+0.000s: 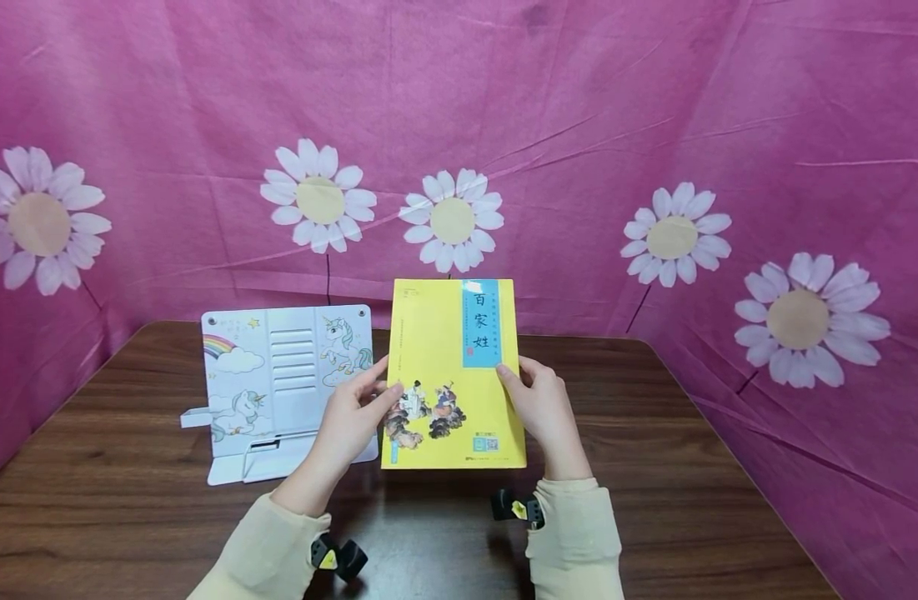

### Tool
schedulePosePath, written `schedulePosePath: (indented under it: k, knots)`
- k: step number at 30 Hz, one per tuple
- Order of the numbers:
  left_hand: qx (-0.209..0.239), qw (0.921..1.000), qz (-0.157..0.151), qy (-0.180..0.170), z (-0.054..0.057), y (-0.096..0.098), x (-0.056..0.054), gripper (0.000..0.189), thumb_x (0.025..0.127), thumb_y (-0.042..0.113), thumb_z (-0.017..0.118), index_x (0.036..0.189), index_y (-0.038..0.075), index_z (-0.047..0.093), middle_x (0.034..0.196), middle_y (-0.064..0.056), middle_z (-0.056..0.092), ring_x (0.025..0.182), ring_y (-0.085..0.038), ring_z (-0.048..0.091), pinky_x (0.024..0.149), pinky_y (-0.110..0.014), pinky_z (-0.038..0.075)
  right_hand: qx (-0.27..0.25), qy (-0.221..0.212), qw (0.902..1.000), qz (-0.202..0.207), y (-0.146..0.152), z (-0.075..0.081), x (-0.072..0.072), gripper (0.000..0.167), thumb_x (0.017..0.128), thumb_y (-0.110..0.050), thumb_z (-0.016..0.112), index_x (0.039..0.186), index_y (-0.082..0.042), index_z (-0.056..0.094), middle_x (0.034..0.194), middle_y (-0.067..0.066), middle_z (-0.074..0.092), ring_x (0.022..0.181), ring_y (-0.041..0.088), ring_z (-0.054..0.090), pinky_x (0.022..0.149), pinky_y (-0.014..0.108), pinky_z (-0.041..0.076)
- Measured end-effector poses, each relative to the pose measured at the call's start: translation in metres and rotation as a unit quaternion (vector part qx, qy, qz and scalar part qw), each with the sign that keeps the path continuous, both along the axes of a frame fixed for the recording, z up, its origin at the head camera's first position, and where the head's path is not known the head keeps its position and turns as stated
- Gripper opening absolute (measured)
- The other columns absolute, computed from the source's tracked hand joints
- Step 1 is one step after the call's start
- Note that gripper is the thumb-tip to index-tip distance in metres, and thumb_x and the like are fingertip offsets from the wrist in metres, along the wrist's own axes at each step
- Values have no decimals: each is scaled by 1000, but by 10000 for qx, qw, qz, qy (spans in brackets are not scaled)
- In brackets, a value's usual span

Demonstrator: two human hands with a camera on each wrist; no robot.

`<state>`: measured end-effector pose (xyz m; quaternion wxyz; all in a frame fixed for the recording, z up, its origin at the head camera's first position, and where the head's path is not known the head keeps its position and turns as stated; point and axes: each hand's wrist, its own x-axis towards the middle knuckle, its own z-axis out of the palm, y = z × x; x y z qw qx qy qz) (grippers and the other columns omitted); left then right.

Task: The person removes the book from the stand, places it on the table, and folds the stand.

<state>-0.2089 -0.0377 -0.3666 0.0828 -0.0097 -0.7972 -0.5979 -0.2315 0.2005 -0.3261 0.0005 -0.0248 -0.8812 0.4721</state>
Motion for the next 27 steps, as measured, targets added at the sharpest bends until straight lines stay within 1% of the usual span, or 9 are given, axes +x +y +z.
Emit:
schedulePosePath:
  k: [6,12,14,20,27]
  knots:
    - [25,9999,-97,129,2,0,1,51,95,21,66,143,12,53,100,-9,74,75,-14,53,63,-27,43,93,125,9999,-8,3,0,-1,46,102,-30,54,135,2,55,103,21,70,72,12,65,64,24,53]
    - [32,9998,-96,186,4,0,2,51,94,21,67,143,14,54,103,-9,75,77,-14,54,66,-27,44,109,179,9997,81,5,-1,-1,45,103,-30,53,135,2,55,101,21,70,72,13,65,62,26,54]
    - [34,9998,-90,175,5,0,3,51,94,21,68,143,14,54,103,-9,75,76,-14,54,64,-26,43,105,176,9997,99,5,-1,-1,45,103,-29,53,135,2,55,101,21,70,72,13,65,62,26,54]
    - [87,9999,-120,66,5,1,3,51,94,21,68,142,13,54,102,-10,74,70,-14,51,54,-23,41,132,53,9999,65,6,-1,-2,47,103,-31,53,137,2,54,104,21,70,74,12,65,64,24,53]
    - [60,9999,-154,-35,5,2,3,51,94,21,67,142,13,54,102,-10,74,68,-13,52,55,-25,44,112,-135,9998,8,6,-3,-2,49,103,-34,53,139,0,52,106,20,70,74,14,65,65,25,53]
